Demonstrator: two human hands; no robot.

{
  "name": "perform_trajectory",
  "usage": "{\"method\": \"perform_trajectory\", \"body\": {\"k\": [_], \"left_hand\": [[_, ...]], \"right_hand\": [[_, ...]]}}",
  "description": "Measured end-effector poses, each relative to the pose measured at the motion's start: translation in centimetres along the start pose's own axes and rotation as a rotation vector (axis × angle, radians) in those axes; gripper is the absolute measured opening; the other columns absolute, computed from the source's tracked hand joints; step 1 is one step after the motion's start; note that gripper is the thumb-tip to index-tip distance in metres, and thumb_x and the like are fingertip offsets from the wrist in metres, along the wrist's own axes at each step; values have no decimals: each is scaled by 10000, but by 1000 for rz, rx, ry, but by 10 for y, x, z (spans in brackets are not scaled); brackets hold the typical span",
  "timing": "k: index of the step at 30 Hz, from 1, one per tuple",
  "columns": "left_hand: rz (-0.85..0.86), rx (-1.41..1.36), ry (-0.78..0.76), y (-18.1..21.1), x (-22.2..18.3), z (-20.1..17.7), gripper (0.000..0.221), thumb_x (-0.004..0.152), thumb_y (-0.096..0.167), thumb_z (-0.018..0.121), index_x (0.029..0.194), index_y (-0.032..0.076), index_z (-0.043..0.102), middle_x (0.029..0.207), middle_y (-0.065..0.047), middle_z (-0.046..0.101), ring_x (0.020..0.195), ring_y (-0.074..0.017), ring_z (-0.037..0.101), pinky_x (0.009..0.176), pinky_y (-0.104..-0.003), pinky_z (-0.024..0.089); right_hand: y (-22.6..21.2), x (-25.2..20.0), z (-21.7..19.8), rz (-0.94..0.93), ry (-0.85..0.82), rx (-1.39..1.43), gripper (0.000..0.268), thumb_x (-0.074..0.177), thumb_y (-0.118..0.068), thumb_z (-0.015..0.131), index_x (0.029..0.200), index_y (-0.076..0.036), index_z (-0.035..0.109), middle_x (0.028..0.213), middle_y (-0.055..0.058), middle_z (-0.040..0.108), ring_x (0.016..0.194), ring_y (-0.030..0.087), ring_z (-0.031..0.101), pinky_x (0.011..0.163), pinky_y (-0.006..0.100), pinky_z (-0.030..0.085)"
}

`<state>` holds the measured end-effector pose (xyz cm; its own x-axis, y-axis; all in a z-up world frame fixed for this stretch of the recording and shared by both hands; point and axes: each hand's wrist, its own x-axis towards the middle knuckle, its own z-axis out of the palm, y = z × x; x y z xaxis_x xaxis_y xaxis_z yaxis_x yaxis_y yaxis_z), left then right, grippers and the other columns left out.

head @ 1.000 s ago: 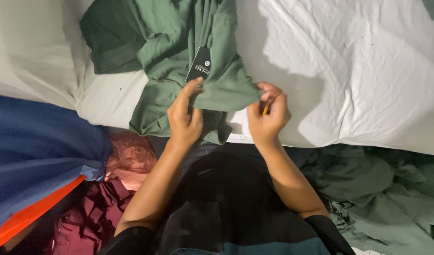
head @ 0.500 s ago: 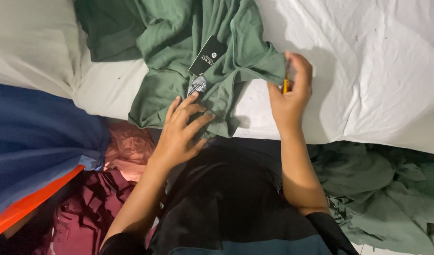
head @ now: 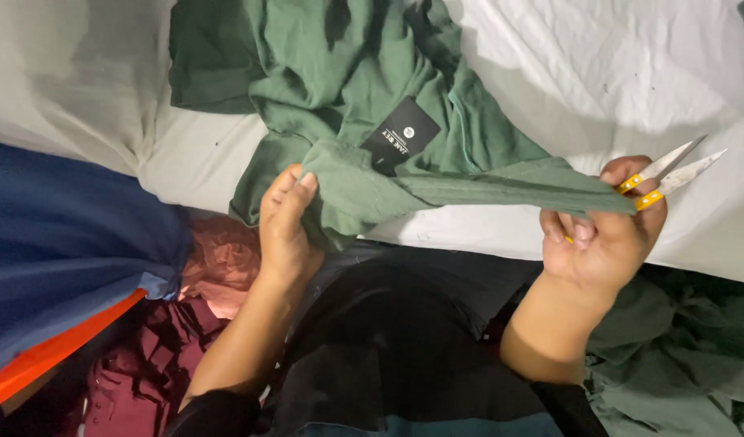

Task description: Trimming loose threads from a green garment using a pair of small scissors.

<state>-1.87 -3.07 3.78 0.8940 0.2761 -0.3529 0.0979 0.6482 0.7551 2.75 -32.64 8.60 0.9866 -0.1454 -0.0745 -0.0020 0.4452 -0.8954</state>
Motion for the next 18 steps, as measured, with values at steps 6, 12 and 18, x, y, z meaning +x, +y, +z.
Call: {"method": "perform_trajectory", "body": {"k": [6,12,18], "left_hand": [[-146,60,-46,-19,23,3,171,993,273,632,1015,104,646,919,-13,666,846,-120,617,766,-264,496],[-110,-37,-51,-41,37,-14,309,1019,118,538,1279,-44,578,1019,-183,725,893,-252,738,813,-374,615],[-104,-47,-151,-55,44,-33,477,924,31,539,1392,-58,512,1077,-223,716,927,-267,740,837,-393,620]], "right_hand": [[37,35,-9,79,106,-22,377,940,9,522,1264,-170,593,651,-46,370,428,21,268,408,201,287],[75,24,6,-134,166,-423,314,997,18,590,1242,-129,460,1317,153,620,495,57,428,414,184,416],[97,17,22,-151,-198,-709,196,942,61,722,1103,-28,655,906,109,756,391,92,527,357,201,393]]}}
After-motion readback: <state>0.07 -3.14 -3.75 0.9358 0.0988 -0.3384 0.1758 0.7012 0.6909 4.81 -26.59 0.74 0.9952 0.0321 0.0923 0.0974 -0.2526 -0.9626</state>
